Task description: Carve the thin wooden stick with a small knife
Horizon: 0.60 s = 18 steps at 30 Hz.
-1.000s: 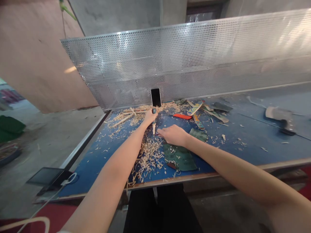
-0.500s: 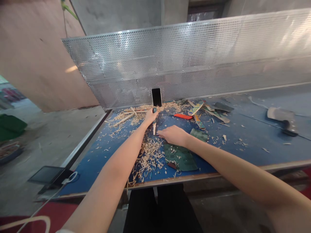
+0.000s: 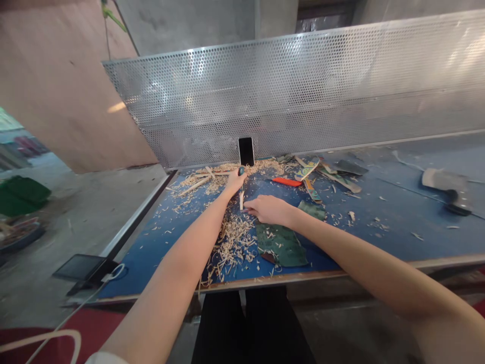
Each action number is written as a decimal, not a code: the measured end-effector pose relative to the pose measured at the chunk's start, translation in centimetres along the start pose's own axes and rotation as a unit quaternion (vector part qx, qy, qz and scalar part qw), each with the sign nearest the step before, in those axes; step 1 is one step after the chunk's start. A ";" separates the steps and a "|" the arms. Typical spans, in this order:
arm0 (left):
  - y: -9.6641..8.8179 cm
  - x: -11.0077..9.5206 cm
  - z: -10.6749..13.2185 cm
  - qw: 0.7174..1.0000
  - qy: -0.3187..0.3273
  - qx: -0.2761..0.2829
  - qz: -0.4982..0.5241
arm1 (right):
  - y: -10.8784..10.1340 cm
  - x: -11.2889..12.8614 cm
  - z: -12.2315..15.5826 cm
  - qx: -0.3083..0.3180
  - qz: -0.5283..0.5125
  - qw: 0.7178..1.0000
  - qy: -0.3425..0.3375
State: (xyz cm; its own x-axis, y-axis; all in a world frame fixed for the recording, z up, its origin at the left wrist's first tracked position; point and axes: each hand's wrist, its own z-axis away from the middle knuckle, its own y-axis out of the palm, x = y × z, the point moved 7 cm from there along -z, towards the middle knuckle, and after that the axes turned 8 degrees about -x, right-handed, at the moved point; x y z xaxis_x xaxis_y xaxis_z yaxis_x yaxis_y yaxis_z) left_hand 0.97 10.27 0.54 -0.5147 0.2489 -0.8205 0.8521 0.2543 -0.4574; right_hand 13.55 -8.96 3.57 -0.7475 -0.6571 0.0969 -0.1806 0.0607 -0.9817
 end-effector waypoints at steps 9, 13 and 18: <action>0.1 0.2 -0.2 1.000 0.010 -0.005 0.010 | 0.3 -0.9 1.0 -0.036 0.013 0.999 -0.010; 0.4 0.5 -0.3 1.000 0.001 0.003 0.029 | 0.3 -1.2 0.8 -0.060 0.016 0.998 0.000; 0.8 1.2 -0.6 0.999 -0.009 0.008 0.047 | -0.2 -1.7 0.7 -0.082 -0.020 0.996 0.020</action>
State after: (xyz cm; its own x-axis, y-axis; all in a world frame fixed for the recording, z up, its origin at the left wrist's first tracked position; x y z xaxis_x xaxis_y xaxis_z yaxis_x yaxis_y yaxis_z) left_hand 0.95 11.33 -0.57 -0.4302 0.2546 -0.8661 0.8983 0.2159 -0.3827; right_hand 15.30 -8.34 3.47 -0.7621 -0.6309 0.1454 -0.3106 0.1594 -0.9371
